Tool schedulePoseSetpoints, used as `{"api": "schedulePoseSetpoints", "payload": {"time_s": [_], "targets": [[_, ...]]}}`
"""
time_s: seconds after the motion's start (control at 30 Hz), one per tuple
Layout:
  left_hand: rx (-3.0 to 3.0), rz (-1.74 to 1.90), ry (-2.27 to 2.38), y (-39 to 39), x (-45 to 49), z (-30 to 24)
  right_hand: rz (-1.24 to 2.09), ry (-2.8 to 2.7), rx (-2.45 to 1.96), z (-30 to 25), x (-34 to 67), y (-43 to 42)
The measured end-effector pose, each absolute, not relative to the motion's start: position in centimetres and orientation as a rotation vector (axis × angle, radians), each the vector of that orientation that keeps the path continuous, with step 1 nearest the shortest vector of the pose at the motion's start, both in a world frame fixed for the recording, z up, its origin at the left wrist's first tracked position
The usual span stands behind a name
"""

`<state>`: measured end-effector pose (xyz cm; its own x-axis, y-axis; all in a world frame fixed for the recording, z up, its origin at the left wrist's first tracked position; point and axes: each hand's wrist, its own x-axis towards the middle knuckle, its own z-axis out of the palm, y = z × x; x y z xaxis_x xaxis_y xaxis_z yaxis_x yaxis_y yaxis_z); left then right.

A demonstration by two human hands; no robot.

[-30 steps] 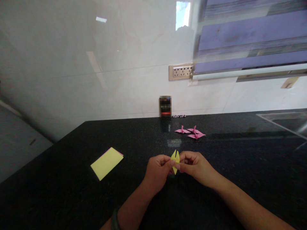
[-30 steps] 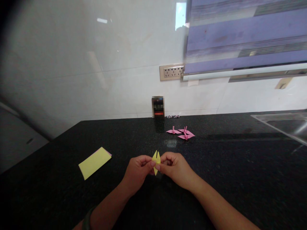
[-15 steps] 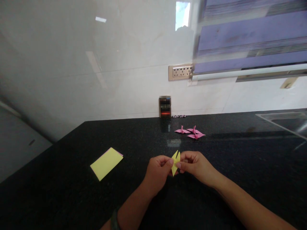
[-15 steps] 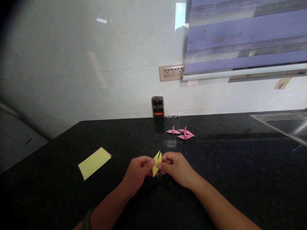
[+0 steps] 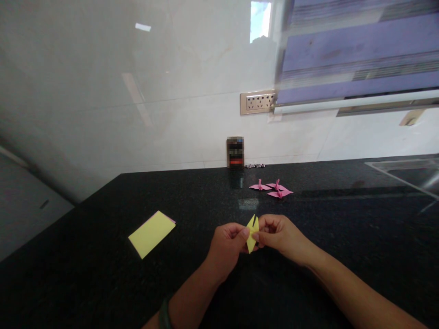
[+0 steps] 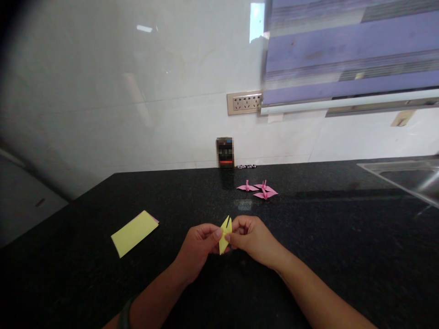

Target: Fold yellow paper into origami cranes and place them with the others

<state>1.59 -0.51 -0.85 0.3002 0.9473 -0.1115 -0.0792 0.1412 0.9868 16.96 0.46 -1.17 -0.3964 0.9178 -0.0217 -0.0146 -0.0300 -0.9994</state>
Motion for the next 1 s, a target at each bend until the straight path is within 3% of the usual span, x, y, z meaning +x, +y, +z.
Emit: {"api": "schedulePoseSetpoints", "payload": {"time_s": [0.43,0.67,1.0], "targets": [[1.288,1.011,1.067,-0.3,1.4,-1.2,1.587,-1.43,-1.019,-0.8,17.0,0.6],[1.324,1.027,1.137,-0.2,1.5,-1.2,1.32,-1.631,-1.125,-1.0,16.6,0.4],[1.39,1.015,1.079,-0.4,1.3,-0.9,1.323,-1.627,-1.082,-0.2,16.1,-0.4]]}}
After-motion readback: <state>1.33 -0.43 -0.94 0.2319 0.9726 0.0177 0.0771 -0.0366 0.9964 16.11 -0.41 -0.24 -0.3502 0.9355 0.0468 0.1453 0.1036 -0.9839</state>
